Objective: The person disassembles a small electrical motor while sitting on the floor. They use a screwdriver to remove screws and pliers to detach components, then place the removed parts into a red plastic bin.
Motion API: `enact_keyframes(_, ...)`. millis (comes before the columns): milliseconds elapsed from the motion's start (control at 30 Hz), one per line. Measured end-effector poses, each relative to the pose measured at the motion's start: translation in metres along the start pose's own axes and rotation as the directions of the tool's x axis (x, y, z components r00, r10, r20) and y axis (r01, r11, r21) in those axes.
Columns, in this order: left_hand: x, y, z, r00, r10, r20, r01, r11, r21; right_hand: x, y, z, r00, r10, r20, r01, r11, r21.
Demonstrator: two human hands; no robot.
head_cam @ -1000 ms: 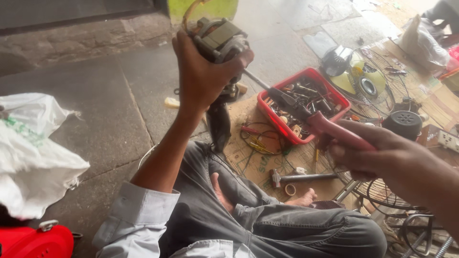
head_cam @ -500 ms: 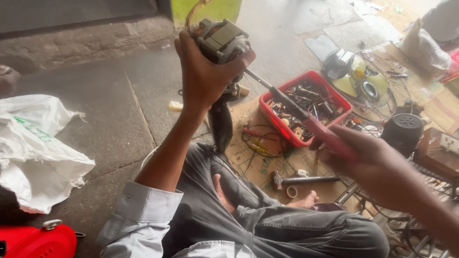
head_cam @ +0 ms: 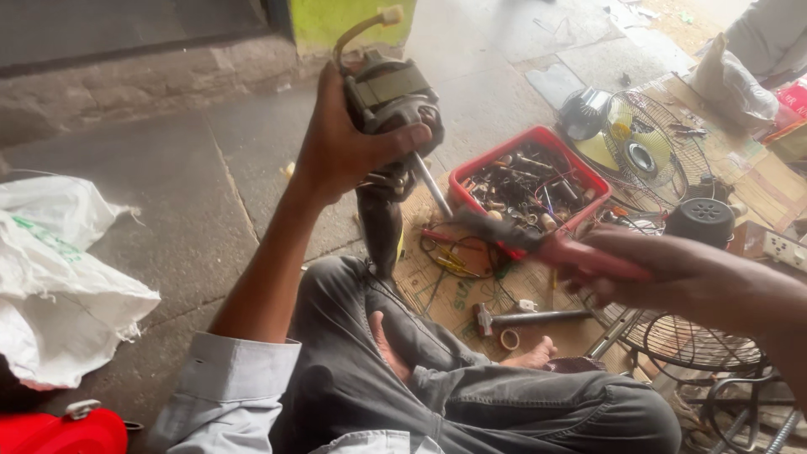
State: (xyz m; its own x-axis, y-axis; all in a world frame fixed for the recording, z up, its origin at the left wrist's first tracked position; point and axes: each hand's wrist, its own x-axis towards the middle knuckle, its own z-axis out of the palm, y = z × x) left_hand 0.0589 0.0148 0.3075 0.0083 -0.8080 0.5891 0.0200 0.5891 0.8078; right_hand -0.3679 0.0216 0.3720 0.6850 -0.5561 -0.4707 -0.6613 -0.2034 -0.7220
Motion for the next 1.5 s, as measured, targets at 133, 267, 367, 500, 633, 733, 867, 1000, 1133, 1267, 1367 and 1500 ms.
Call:
enact_keyframes(133, -0.005, -0.002, -0.002, 0.995, -0.029, 0.098, 0.029, 1.000, -0.004, 0.004, -0.004, -0.014, 0.822, 0.211, -0.528, -0.118, 0.972, 0.205)
enact_keyframes(267, -0.009, 0.006, 0.006, 0.975, 0.015, 0.220, -0.005, 0.999, -0.044, 0.004, -0.037, -0.012, 0.524, -0.359, -0.772, 0.169, 0.933, -0.318)
enact_keyframes(367, -0.016, 0.014, 0.014, 0.962, 0.023, 0.273, -0.021, 1.000, -0.009, 0.018, -0.060, -0.004, 0.311, -0.626, -0.715, 0.017, 0.756, -0.654)
enact_keyframes(500, -0.020, 0.019, 0.021, 0.953, 0.059, 0.296, -0.075, 0.996, 0.044, 0.046, -0.077, -0.012, 0.167, -0.840, -0.515, -0.304, 0.453, -0.838)
enact_keyframes(633, -0.019, 0.018, 0.025, 0.953, -0.035, 0.301, 0.036, 0.999, 0.003, 0.059, -0.087, -0.031, -0.308, -0.868, -0.389, -0.273, 0.472, -0.838)
enact_keyframes(733, -0.015, 0.018, 0.027, 0.959, -0.006, 0.282, -0.014, 0.998, 0.067, 0.080, -0.088, -0.031, -0.311, -0.903, -0.297, -0.271, 0.384, -0.883)
enact_keyframes(867, -0.007, 0.022, 0.023, 0.952, 0.040, 0.303, -0.048, 0.999, 0.018, 0.087, -0.077, -0.035, 0.270, -0.916, -0.297, -0.399, 0.175, -0.900)
enact_keyframes(1000, -0.012, 0.022, 0.024, 0.975, -0.025, 0.221, 0.012, 0.998, 0.060, 0.068, -0.061, -0.035, 0.203, -0.883, -0.423, -0.332, 0.344, -0.878)
enact_keyframes(1133, -0.006, 0.014, 0.036, 0.990, -0.133, -0.055, 0.139, 0.981, 0.133, 0.055, -0.055, -0.009, 0.276, -0.883, -0.379, -0.400, 0.253, -0.881)
enact_keyframes(1267, 0.012, 0.002, 0.038, 0.952, -0.075, -0.296, 0.158, 0.951, 0.267, 0.041, -0.051, 0.038, 0.427, -0.524, -0.737, -0.265, 0.706, -0.657)
enact_keyframes(1367, 0.023, -0.005, 0.034, 0.919, -0.023, -0.394, 0.136, 0.956, 0.261, 0.034, -0.051, 0.058, 0.366, -0.626, -0.688, -0.238, 0.652, -0.720)
enact_keyframes(1500, 0.028, -0.011, 0.030, 0.886, 0.012, -0.464, 0.117, 0.962, 0.248, 0.027, -0.054, 0.071, 0.385, -0.755, -0.531, -0.479, 0.329, -0.814)
